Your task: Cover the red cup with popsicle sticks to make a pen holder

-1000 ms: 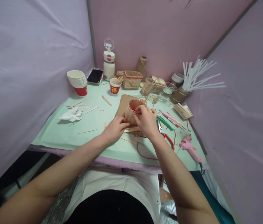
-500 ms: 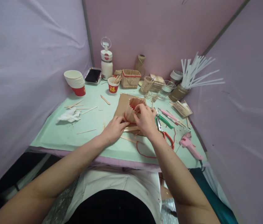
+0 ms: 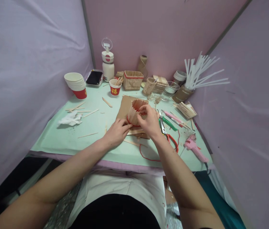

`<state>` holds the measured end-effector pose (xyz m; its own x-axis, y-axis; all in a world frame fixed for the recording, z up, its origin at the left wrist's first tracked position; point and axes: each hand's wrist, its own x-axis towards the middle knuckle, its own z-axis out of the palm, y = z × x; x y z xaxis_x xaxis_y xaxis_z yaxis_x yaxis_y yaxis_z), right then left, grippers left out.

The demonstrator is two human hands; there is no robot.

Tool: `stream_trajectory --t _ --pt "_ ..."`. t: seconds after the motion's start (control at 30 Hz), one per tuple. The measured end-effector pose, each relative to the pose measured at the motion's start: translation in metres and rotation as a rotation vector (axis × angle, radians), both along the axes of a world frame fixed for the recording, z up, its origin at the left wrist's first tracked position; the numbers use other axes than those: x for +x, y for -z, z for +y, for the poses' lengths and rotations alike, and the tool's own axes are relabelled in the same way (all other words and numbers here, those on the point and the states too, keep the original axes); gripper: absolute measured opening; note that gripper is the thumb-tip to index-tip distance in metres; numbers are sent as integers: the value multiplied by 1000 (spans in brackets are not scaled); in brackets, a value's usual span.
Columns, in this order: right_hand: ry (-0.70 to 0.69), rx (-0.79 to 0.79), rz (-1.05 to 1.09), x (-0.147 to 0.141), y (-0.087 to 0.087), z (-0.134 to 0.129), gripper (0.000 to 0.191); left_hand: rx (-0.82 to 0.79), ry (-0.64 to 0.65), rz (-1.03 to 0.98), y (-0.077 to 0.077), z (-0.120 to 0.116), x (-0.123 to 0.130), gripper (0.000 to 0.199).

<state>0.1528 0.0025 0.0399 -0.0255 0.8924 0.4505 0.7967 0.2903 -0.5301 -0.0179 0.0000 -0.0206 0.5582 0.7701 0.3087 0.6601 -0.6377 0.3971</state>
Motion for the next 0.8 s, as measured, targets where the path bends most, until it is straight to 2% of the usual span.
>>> stream_trajectory --t 0.1,0.23,0.3,0.37,0.47,0.53,0.6,0.7,0.8 --pt "-34 73 144 2 -6 0 13 -6 12 -86 1 1 -1 30" --pt "-78 122 331 4 -26 -7 7 -35 33 -307 -7 -2 -3 26" --pt "-82 113 481 5 -34 -19 8 -120 36 -473 -14 -9 -3 21" --pt "-52 69 684 2 -35 -37 11 -319 -6 -697 -23 -21 0 20" --pt "-7 -25 989 -9 -18 -71 17 -697 -125 -1125 -34 -46 10 27" --pt "25 -93 1102 -21 1 -95 21 -853 -128 -1381 -39 -62 19 26" --pt "67 -152 1165 -32 17 -115 24 -939 -147 -1544 -42 -75 26 21" --pt "72 -226 1129 -40 29 -136 25 -1013 -183 -1591 -46 -87 31 19" --pt "-13 -346 928 -24 23 -145 23 -1051 -195 -1492 -47 -93 31 19"
